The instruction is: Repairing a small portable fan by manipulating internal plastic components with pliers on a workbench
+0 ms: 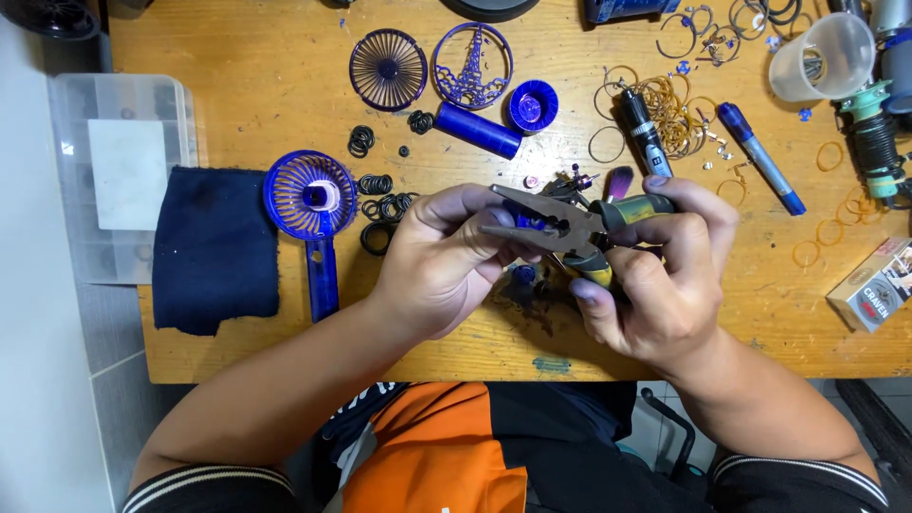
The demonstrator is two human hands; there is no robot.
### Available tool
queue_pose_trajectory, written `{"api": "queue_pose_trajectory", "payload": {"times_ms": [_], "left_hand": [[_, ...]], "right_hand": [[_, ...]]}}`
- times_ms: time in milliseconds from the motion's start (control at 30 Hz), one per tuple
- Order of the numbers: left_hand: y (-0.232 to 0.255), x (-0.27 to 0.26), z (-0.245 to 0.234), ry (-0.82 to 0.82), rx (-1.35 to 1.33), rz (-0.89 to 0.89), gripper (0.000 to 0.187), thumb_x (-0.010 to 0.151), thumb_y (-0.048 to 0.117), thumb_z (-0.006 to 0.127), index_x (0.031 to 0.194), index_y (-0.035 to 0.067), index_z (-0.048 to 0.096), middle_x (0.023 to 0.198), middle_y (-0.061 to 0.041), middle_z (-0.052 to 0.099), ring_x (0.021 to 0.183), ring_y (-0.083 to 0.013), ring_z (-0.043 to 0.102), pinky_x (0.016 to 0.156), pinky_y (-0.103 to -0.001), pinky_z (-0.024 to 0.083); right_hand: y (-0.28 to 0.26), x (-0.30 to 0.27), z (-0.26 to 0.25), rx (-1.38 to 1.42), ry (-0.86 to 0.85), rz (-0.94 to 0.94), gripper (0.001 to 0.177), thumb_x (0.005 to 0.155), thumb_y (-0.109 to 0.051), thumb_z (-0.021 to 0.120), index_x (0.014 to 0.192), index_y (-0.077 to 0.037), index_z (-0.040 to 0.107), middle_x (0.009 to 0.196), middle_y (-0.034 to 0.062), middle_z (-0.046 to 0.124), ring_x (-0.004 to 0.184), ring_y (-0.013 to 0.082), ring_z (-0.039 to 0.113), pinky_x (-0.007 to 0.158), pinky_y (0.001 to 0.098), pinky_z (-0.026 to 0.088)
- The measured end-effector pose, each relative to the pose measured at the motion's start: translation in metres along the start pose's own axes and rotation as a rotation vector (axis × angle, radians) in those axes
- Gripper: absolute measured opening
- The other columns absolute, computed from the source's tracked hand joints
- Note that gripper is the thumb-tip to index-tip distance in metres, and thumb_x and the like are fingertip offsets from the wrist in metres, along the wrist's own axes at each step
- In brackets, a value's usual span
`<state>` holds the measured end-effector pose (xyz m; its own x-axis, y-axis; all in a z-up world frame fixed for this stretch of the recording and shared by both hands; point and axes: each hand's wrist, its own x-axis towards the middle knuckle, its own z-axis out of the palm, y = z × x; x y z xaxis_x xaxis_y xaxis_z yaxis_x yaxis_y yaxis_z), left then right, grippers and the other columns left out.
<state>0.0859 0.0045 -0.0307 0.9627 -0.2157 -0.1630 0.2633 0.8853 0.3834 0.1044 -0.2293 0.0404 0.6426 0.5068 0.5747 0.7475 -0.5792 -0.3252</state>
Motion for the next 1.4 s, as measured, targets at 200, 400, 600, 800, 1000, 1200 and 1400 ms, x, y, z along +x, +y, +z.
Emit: {"api": "queue_pose_trajectory", "payload": {"times_ms": [200,400,600,800,1000,1200,1400], "left_hand": [[0.005,-0.001,0.003,-0.037,-0.059,-0.009,0.021,0.115,-0.004,0.075,0.133,0.004,0.084,0.137,-0.033,0.077,0.12,-0.0495,0.075,0.103,-0.056,0.064],[0.007,0.0,0.001,0.033,-0.084,-0.042,0.02,0.11,-0.005,0.079,0.123,0.009,0.085,0.135,-0.032,0.076,0.117,-0.0519,0.073,0.097,-0.058,0.064],[0.005,-0.004,0.0,-0.024,-0.1,-0.034,0.022,0.116,-0.002,0.075,0.13,0.01,0.087,0.142,-0.031,0.075,0.124,-0.0501,0.074,0.099,-0.057,0.065],[0.034,-0.002,0.037,-0.166,0.112,-0.062,0.032,0.122,0.014,0.074,0.14,-0.013,0.075,0.138,-0.021,0.075,0.125,-0.0287,0.071,0.102,-0.037,0.057],[0.027,-0.004,0.023,-0.116,0.041,-0.098,0.04,0.116,0.005,0.08,0.148,-0.015,0.069,0.143,-0.029,0.076,0.14,-0.0406,0.073,0.127,-0.05,0.06],[0.029,-0.005,0.024,-0.172,0.074,-0.075,0.039,0.116,0.013,0.086,0.143,-0.012,0.073,0.146,-0.021,0.071,0.139,-0.0346,0.071,0.124,-0.046,0.06],[0.028,-0.007,0.019,-0.169,0.049,-0.087,0.029,0.121,0.01,0.076,0.143,-0.008,0.072,0.148,-0.023,0.068,0.137,-0.0374,0.071,0.116,-0.05,0.062]], "right_hand": [[0.0,-0.001,-0.002,-0.048,-0.004,0.011,0.049,0.113,-0.039,0.061,0.087,0.003,0.063,0.099,0.0281,0.061,0.12,0.0628,0.059,0.105,0.0656,0.054],[-0.001,-0.003,-0.002,-0.049,-0.019,0.016,0.047,0.112,-0.04,0.065,0.09,0.003,0.067,0.099,0.0258,0.061,0.12,0.0609,0.058,0.105,0.0657,0.054],[-0.002,-0.004,-0.002,-0.049,-0.012,0.016,0.046,0.111,-0.038,0.067,0.09,0.004,0.067,0.098,0.0265,0.06,0.12,0.0609,0.059,0.104,0.0673,0.055],[-0.004,-0.004,-0.003,-0.065,-0.024,0.038,0.049,0.111,-0.04,0.067,0.088,0.003,0.065,0.097,0.0254,0.053,0.118,0.0604,0.058,0.101,0.0674,0.055],[-0.006,-0.004,-0.004,-0.061,-0.013,0.029,0.049,0.111,-0.041,0.067,0.086,0.001,0.065,0.097,0.0265,0.056,0.12,0.061,0.056,0.101,0.0669,0.053],[-0.006,-0.006,-0.006,-0.096,-0.024,0.022,0.048,0.111,-0.042,0.07,0.089,0.001,0.068,0.097,0.0255,0.058,0.118,0.0608,0.059,0.101,0.0645,0.053],[-0.006,-0.009,-0.007,-0.097,-0.042,0.018,0.05,0.112,-0.042,0.072,0.093,0.004,0.07,0.091,0.0198,0.052,0.104,0.0568,0.061,0.094,0.0602,0.053]]}}
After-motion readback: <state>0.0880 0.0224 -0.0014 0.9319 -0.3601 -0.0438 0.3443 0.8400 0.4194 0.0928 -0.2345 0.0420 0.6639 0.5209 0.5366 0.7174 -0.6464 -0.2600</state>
